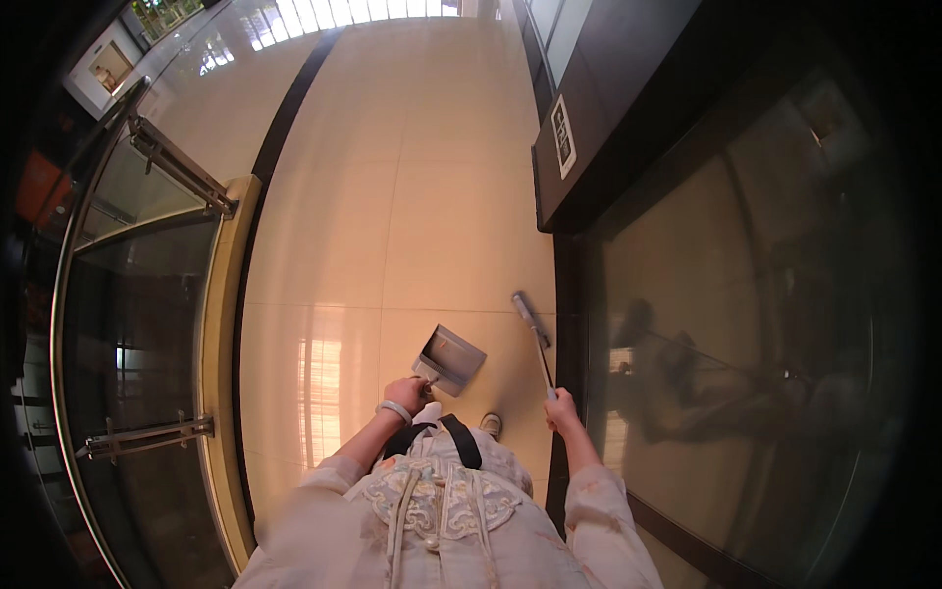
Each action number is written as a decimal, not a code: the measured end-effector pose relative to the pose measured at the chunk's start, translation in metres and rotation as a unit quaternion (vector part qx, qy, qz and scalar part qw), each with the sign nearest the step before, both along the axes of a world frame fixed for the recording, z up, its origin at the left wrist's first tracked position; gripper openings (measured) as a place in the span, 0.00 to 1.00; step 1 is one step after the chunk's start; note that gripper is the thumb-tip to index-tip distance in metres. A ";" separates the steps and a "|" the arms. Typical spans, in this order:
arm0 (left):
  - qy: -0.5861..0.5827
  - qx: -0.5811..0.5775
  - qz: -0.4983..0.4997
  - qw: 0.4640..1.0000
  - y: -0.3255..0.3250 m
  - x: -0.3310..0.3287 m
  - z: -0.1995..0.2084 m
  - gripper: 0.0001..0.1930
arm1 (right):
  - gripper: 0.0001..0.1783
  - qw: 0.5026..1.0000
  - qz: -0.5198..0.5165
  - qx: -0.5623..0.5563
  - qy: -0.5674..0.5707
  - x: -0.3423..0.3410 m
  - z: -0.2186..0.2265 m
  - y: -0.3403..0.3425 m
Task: The person is sweeping the floor with a broom and dustpan.
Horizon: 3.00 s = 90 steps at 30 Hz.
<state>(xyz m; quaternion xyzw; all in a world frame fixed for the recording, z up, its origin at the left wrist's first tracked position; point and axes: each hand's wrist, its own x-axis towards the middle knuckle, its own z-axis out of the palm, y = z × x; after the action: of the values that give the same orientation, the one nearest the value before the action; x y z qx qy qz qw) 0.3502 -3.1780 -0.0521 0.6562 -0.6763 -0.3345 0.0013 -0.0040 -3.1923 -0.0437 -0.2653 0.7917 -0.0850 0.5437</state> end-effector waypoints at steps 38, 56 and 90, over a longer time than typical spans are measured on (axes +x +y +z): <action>-0.018 0.024 0.062 0.998 -0.055 0.139 0.018 0.07 | 0.27 0.968 0.202 0.098 -0.109 0.147 0.065 -0.045; -0.018 0.041 0.076 0.996 -0.050 0.139 0.009 0.08 | 0.23 0.920 0.389 0.034 -0.023 0.218 0.030 -0.047; 0.010 0.032 -0.018 0.999 -0.213 -0.040 0.031 0.08 | 0.14 0.989 0.028 -0.097 0.111 -0.054 -0.072 -0.224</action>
<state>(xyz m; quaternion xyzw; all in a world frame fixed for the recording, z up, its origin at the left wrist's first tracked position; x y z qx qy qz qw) 0.3104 -3.3912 -0.0207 0.6404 -0.6768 -0.3625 -0.0187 -0.0576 -3.4159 -0.1161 -0.3461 0.8276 -0.1161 0.4263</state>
